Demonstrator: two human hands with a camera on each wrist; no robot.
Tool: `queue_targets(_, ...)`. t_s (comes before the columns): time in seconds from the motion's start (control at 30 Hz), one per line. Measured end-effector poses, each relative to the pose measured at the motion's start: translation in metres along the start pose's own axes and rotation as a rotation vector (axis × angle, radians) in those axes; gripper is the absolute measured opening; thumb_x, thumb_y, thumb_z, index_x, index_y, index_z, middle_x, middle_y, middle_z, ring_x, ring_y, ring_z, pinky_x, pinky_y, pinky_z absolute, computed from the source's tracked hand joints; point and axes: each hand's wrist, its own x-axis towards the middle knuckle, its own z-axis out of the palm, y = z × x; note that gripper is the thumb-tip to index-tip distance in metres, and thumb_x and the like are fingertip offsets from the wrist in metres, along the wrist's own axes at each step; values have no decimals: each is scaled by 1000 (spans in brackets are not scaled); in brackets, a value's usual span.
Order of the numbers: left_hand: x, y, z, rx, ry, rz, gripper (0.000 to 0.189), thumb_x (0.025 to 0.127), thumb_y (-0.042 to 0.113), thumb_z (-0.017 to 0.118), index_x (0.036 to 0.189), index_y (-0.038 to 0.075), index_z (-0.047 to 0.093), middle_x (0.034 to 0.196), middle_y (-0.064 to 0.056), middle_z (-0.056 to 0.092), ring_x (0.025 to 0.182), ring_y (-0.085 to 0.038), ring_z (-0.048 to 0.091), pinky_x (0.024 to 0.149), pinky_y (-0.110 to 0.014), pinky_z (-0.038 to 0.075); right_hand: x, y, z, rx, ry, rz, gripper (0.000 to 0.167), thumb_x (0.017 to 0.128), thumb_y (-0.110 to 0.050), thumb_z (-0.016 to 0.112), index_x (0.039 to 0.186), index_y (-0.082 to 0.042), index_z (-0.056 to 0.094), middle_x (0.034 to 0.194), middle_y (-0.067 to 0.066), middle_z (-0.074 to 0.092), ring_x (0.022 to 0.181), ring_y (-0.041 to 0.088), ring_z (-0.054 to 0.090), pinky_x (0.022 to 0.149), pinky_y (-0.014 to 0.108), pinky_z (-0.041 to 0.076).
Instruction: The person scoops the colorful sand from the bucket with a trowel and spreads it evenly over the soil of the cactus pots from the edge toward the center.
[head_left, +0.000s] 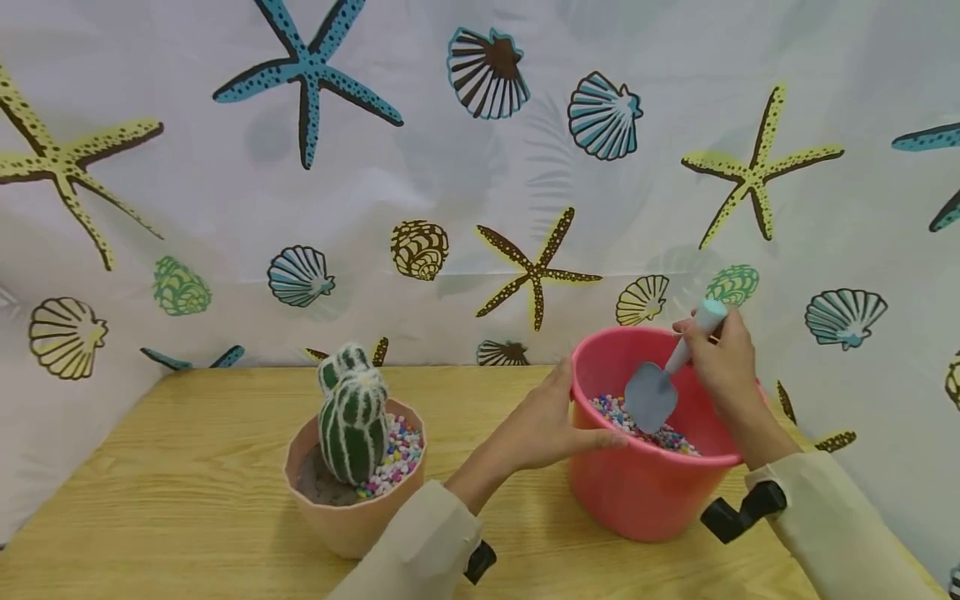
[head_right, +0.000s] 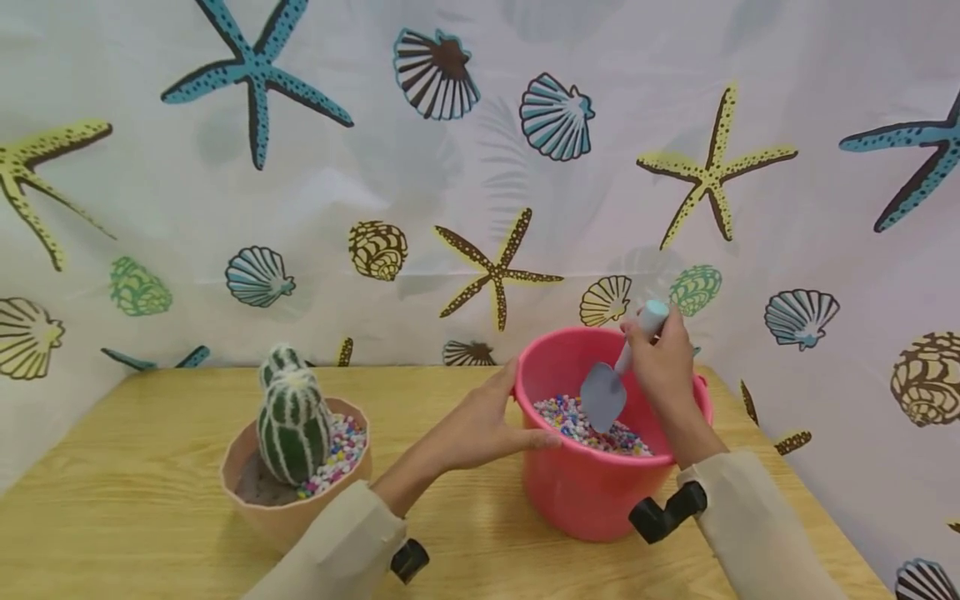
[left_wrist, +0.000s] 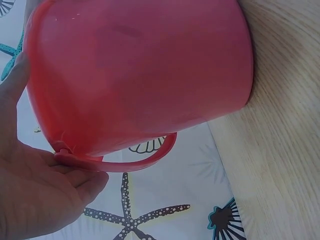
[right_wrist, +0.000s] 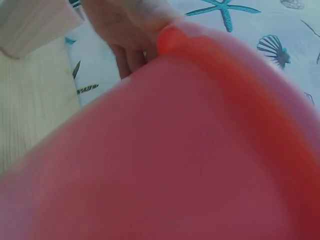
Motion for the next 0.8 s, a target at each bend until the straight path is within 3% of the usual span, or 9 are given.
queue_targets(0.13,1,-2,0,-1,-4,3,107,73,48,79,153,18,14,147,-5,40,129,-22,48,98,-43,48,-4,-2,1,-164,-63,-88,39,98,-24,47,123,5,42,116,26,60,106,37,61,77,28,51)
queue_targets(0.2,2,-3,0,-3,-2,9,106,73,47,79,152,18,15,147,-5,40,129,-22,48,98,-42,48,-5,-3,2,-168,-74,-131,38,97,-25,48,120,5,44,111,26,62,98,32,64,71,24,53)
queue_targets(0.3,3,-3,0,-10,3,19,106,73,47,79,152,17,15,147,-5,39,129,-22,47,99,-42,47,-6,-4,2,-80,-76,-138,36,98,-25,48,117,5,44,102,17,65,84,14,67,66,19,55)
queue_targets(0.4,2,-1,0,-16,1,14,109,73,47,80,153,17,12,149,-5,38,130,-22,46,101,-42,46,-6,-3,0,76,-90,-101,31,100,-24,47,115,3,44,91,0,67,74,0,66,62,21,56)
queue_targets(0.5,1,-1,1,2,-3,-3,111,73,49,79,154,16,9,152,-5,34,134,-22,42,102,-43,45,-5,-1,-4,211,-129,-42,25,100,-22,47,111,0,44,82,-14,64,71,-1,66,61,22,57)
queue_targets(0.6,-1,0,1,29,-10,-31,113,73,50,78,154,15,7,155,-5,29,138,-23,37,103,-46,44,-4,3,-7,308,-160,42,22,101,-23,45,109,-3,44,79,-16,65,71,1,67,61,22,57)
queue_targets(0.8,-1,2,1,46,-20,-50,114,74,51,77,155,15,4,157,-4,25,139,-24,35,102,-47,44,-1,6,-13,392,-170,195,23,103,-30,39,109,-9,42,80,-14,64,71,2,68,64,23,57)
